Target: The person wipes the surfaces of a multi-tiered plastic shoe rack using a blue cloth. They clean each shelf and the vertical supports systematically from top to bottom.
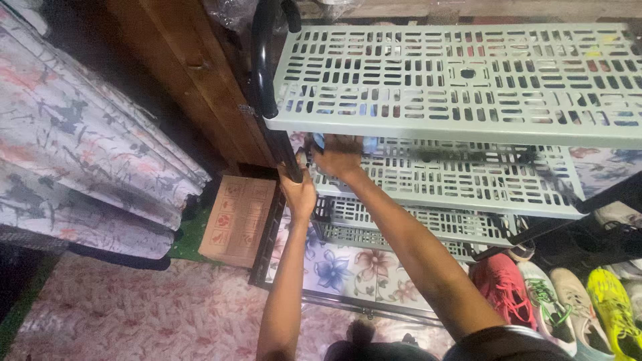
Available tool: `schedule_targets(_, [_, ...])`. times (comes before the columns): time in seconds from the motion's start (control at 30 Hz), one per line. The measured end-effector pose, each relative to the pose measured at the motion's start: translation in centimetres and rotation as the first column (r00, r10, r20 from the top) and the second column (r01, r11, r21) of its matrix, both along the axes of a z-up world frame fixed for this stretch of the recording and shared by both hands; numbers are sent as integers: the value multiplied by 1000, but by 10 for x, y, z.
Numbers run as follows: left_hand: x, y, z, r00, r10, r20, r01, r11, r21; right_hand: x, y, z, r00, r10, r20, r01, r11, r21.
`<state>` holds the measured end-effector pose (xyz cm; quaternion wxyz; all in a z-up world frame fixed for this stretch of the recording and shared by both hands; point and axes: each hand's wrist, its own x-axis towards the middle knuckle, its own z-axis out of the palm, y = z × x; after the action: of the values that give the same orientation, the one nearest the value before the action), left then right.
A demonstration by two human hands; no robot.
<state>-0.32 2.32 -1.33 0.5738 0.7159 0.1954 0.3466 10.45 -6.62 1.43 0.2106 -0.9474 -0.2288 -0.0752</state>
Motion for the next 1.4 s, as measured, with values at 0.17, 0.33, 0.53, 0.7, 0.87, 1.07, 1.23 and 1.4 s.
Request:
schedule_targets(0.17, [0,0,-4,997,-18,71,15,999,46,-5,1,6,999,-42,-17,42,998,-36])
schedule_targets(0.33, [9,4,-22,981,-62,185,62,998,6,-13,-3,-3,999,-29,46,30,999,-15])
schedule_targets(0.53, [10,10,-34,962,-114,248,92,991,99,-33,-7,-13,977,-12,212,-3,998,68])
schedule_targets(0.7, [7,14,-36,948,-189,254,165,980,116,-63,-12,-9,979,13,203,-23,999,45])
schedule_targets(0.87, [8,15,-37,966,-201,160,207,978,-25,-103,-20,1,990,34,137,-43,997,69])
schedule_targets(1.07, [1,13,-29,942,-270,198,285,957,-54,-119,-24,12,993,30,113,-38,997,68])
schedule_targets(1.23, [-4,11,-20,914,-286,289,253,956,147,-119,-26,14,990,28,140,-38,997,63])
schedule_targets(1.4, [-3,9,-13,943,-269,195,263,963,57,-117,-39,13,988,22,151,-31,998,56])
